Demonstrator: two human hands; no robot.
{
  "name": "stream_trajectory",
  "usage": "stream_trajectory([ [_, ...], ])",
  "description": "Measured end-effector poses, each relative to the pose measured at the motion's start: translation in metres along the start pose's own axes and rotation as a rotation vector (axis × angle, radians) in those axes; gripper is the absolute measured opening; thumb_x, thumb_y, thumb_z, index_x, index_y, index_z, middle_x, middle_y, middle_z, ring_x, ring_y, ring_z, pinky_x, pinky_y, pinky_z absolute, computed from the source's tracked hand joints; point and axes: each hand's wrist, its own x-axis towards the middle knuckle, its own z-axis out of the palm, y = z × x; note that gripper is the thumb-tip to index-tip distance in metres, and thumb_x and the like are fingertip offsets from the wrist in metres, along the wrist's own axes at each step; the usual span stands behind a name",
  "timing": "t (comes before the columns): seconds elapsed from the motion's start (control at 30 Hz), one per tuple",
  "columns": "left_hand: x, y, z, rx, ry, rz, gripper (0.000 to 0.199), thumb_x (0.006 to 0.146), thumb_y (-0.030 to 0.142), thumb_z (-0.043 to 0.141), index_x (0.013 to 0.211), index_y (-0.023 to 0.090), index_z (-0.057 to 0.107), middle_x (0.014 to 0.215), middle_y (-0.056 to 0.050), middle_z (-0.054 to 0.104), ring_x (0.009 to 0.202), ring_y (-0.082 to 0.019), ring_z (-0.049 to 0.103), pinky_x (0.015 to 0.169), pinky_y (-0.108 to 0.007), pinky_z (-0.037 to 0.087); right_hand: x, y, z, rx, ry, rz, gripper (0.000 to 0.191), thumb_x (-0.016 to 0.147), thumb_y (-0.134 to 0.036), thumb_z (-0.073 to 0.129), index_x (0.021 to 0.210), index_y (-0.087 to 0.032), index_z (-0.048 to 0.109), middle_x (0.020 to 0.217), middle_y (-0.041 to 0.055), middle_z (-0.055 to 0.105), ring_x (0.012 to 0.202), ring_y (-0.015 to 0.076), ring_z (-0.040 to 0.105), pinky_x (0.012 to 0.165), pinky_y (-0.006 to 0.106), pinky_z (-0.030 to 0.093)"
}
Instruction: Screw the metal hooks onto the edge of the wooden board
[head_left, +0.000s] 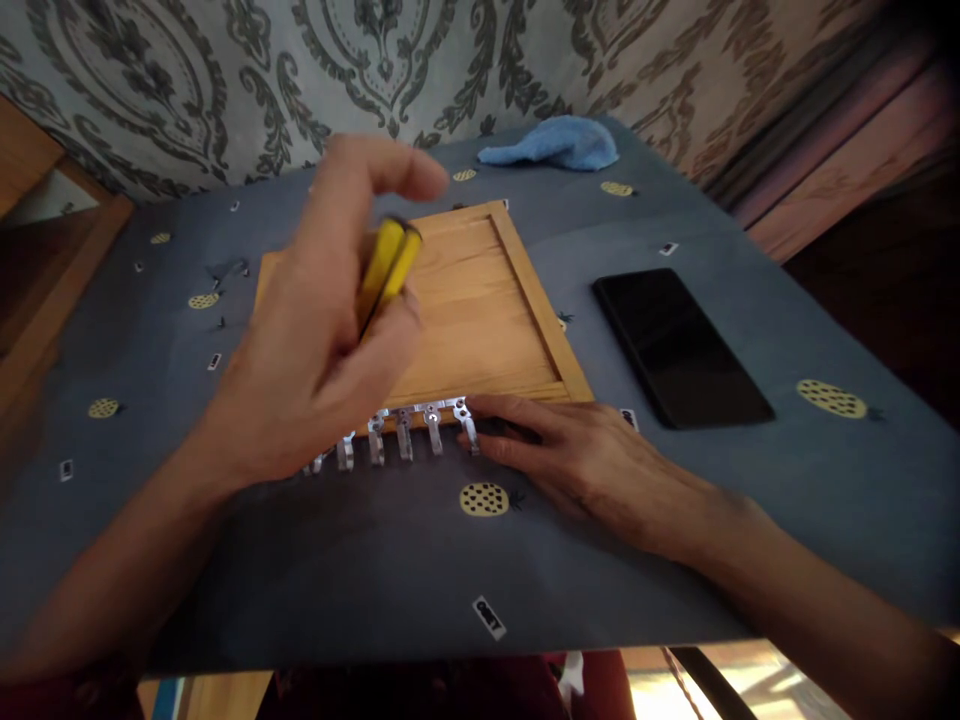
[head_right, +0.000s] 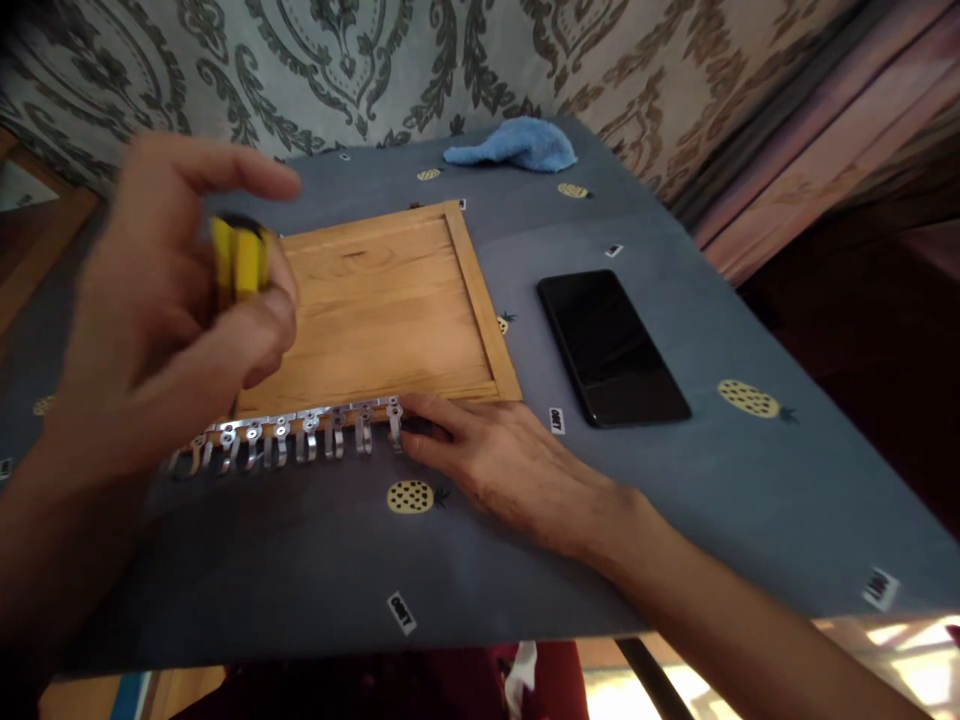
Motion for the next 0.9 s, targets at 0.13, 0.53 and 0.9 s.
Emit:
stream_trajectory([
  [0.13, 0.004, -0.009, 0.017, 0.107, -0.247, -0.083, 0.032, 0.09, 0.016, 0.047, 0.119, 0.024, 0.055, 0.068, 0.003, 0.056, 0.064, -0.013, 0.054, 0.056, -0.026, 0.037, 0.001, -0.001, 0.0, 0.013, -0.003, 0.01, 0.035, 0.089, -0.004, 0.047, 0.109, -0.019, 0.071, 0.133, 0.0103, 0.064, 0.087, 0.0179, 0.072, 0.064, 0.029, 0.058],
  [0.53, 0.007, -0.013, 0.024, 0.264, -0.532, 0.037, 0.033, 0.083, 0.005, 0.047, 0.094, 0.025, 0.071, 0.091, -0.001, 0.065, 0.08, -0.017, 0.06, 0.062, -0.028, 0.032, 0.0, -0.001, 0.001, 0.065, -0.013, 0.041, 0.031, 0.093, -0.008, 0.051, 0.112, -0.023, 0.07, 0.134, 0.007, 0.064, 0.094, 0.0162, 0.072, 0.073, 0.027, 0.059],
  [0.9, 0.001, -0.01, 0.02, 0.302, -0.577, 0.023, 0.038, 0.083, 0.003, 0.044, 0.093, 0.028, 0.071, 0.085, 0.0, 0.063, 0.073, -0.016, 0.056, 0.06, -0.03, 0.026, 0.001, -0.002, 0.001, 0.057, -0.013, 0.043, 0.033, 0.094, -0.008, 0.049, 0.115, -0.022, 0.069, 0.135, 0.0072, 0.063, 0.096, 0.0173, 0.071, 0.074, 0.029, 0.06],
])
